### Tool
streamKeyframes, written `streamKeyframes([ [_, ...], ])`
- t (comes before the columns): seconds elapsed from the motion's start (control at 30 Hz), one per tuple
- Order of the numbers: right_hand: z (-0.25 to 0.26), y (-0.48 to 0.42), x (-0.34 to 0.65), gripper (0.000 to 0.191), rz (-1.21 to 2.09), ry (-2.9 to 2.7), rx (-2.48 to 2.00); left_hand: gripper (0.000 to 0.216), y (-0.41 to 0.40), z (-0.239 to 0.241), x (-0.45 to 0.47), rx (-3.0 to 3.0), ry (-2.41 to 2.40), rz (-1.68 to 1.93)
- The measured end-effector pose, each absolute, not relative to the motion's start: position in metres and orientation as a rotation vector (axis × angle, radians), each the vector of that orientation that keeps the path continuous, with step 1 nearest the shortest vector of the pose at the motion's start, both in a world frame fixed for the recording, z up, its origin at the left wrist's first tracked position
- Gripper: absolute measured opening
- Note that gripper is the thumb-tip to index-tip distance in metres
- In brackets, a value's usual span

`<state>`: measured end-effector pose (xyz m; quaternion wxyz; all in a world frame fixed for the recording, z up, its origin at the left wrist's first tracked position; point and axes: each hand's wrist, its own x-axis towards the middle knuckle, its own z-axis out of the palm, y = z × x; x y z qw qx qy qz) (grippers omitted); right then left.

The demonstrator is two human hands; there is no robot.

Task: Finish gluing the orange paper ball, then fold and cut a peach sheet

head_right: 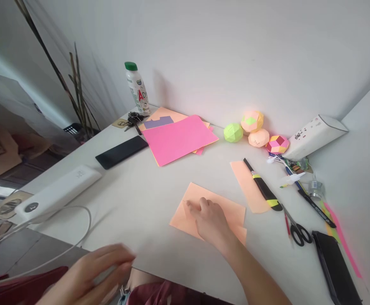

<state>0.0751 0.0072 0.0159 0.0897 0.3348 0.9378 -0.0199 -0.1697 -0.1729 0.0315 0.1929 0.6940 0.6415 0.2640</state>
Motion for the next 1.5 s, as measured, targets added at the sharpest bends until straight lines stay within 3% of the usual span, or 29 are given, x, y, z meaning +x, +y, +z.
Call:
streamKeyframes([
  [0.27, 0.015, 0.011, 0.079, 0.061, -0.058, 2.822, 1.008, 0.028, -0.071, 0.017, -0.101, 1.950, 2.182, 0.237],
  [0.4, 0.023, 0.014, 0.077, 0.055, -0.156, 2.818, 1.005, 0.021, -0.073, 0.009, -0.097, 1.890, 2.206, 0.305],
  [0.7, 0.054, 0.040, 0.025, 0.009, -0.382, 2.840, 0.796, 0.018, -0.077, 0.002, -0.099, 1.873, 2.212, 0.455],
  [0.9, 0.047, 0.059, 0.011, 0.039, -0.453, 2.770, 0.835, 0.027, -0.080, 0.000, -0.099, 1.765, 2.346, 0.493],
  [1.17, 0.053, 0.073, -0.007, 0.022, -0.462, 2.693, 0.643, 0.028, -0.082, -0.006, -0.100, 1.756, 2.333, 0.642],
  [1.33, 0.054, 0.077, -0.012, 0.035, -0.491, 2.676, 0.676, 0.027, -0.083, -0.008, -0.100, 1.749, 2.323, 0.700],
  [1.5, 0.061, 0.079, 0.017, 0.048, -0.484, 2.657, 1.081, 0.025, -0.083, -0.008, -0.100, 1.736, 2.306, 0.736],
])
